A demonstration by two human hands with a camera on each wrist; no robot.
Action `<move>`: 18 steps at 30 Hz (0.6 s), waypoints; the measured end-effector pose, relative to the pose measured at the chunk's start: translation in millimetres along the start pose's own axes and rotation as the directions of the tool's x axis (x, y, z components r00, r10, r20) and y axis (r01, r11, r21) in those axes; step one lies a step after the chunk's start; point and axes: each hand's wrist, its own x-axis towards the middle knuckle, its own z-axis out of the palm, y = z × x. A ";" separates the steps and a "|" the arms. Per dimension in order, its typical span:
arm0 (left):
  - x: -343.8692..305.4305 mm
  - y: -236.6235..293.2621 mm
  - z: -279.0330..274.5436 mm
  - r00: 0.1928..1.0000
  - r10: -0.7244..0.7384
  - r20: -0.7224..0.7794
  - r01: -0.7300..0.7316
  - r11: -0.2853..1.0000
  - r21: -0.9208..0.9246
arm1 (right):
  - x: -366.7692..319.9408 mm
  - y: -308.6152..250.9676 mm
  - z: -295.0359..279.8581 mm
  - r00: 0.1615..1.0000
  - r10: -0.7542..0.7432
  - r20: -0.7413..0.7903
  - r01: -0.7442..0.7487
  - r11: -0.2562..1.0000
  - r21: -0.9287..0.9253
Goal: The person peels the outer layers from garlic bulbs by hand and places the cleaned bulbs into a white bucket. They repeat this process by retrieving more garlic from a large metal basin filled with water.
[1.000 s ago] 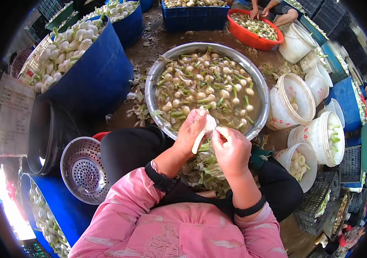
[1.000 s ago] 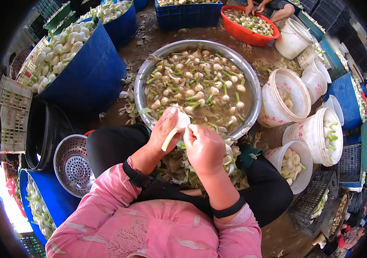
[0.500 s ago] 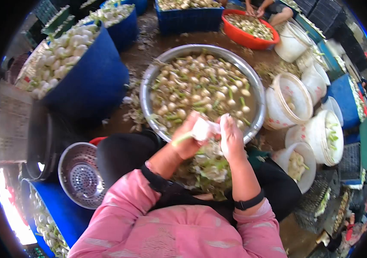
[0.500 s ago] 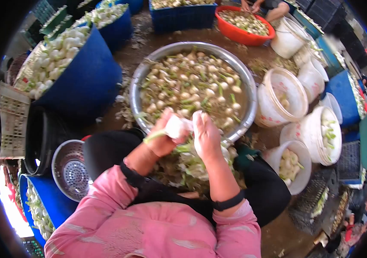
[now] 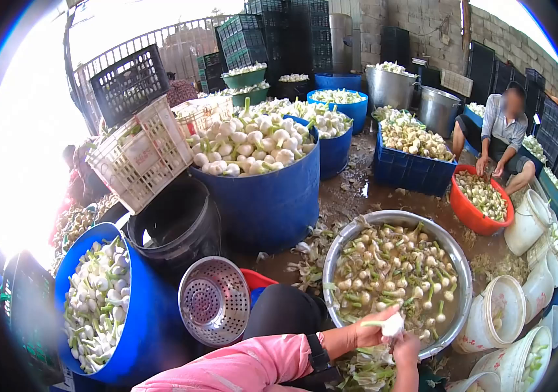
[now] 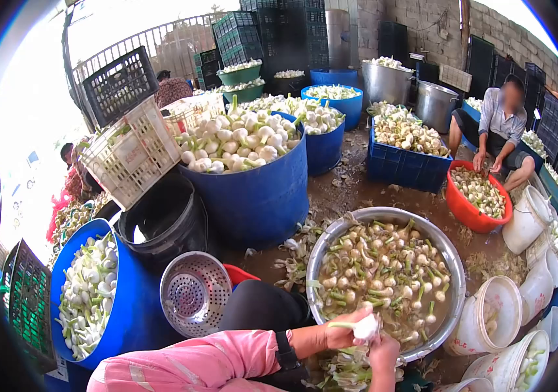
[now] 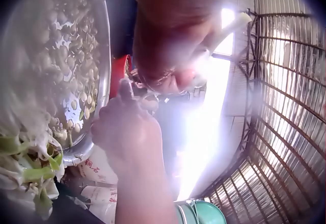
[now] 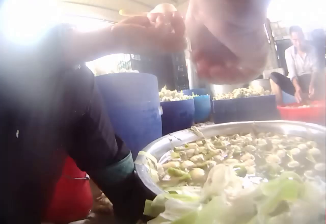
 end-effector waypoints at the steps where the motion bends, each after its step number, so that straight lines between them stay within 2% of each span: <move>1: 3.1 1.0 -4.5 0.997 0.053 -0.058 -0.056 0.997 -0.044 | 2.7 5.6 1.4 0.989 0.088 0.117 -0.073 0.990 -0.124; 2: 8.7 -3.1 -16.0 0.984 0.100 -0.148 -0.110 0.992 -0.061 | 0.4 31.3 14.0 0.991 0.063 0.116 0.001 0.874 -0.486; 5: -4.5 6.3 1.3 0.950 0.000 -0.311 -0.017 0.999 -0.049 | -9.3 37.1 6.2 0.999 0.004 0.040 0.013 0.915 -0.404; 6: 0.4 1.3 -15.6 0.968 0.016 -0.251 -0.013 1.000 0.013 | -2.4 24.0 5.3 0.988 0.041 -0.152 -0.077 0.968 -0.238; 7: 4.2 -2.1 -23.1 0.943 -0.006 -0.332 0.007 1.000 0.003 | -2.1 -12.6 -9.9 0.968 0.155 -0.199 -0.209 0.935 -0.285; 8: 5.4 -3.1 -29.2 0.927 0.051 -0.372 -0.061 0.998 -0.014 | -1.1 -22.6 -13.8 0.940 0.047 -0.339 -0.095 0.987 -0.126; 9: 7.2 -8.6 -32.6 0.911 0.075 -0.405 -0.098 0.994 -0.037 | -0.3 -28.0 -17.9 0.951 0.091 -0.294 -0.141 0.978 -0.152; 10: 8.5 -10.2 -43.0 0.896 0.126 -0.425 -0.162 0.985 -0.050 | 1.9 -32.0 -19.2 0.970 0.155 -0.188 -0.170 0.983 -0.068; 11: 11.0 -8.3 -34.1 0.699 0.100 -0.708 -0.158 0.987 -0.017 | -0.3 -32.9 -21.3 0.999 0.046 -0.008 -0.046 0.922 -0.384; 12: 5.7 -10.0 -40.3 0.701 0.214 -0.681 -0.175 0.976 0.127 | -5.9 -29.1 -20.3 0.993 -0.011 0.114 0.062 0.893 -0.445; 13: 4.1 -11.5 -47.0 0.698 0.292 -0.654 -0.160 0.953 0.256 | -11.7 -23.3 -18.9 0.981 -0.006 0.195 0.087 0.909 -0.408; 14: 0.7 -11.7 -46.1 0.759 0.282 -0.586 -0.176 0.956 0.233 | -16.7 -5.8 1.0 0.989 -0.146 -0.028 0.135 0.961 -0.241; 15: -0.5 -5.4 -74.4 0.928 0.134 -0.347 -0.036 0.961 0.274 | -22.6 -38.0 -15.0 0.958 -0.167 -0.233 0.144 0.983 -0.112; 16: 3.2 -11.4 -21.0 0.866 0.048 -0.497 -0.020 0.998 0.062 | -26.1 -53.8 -17.7 0.937 -0.179 -0.299 0.155 0.982 -0.103; 17: -2.9 -17.4 0.8 0.914 -0.044 -0.403 0.061 0.998 0.030 | -28.4 -54.3 -13.8 0.950 -0.181 -0.254 0.172 0.983 -0.057; 18: 0.7 -21.7 -20.8 0.920 -0.016 -0.391 0.060 0.993 0.100 | -22.6 -51.4 -2.7 0.897 -0.282 -0.341 0.241 0.957 -0.159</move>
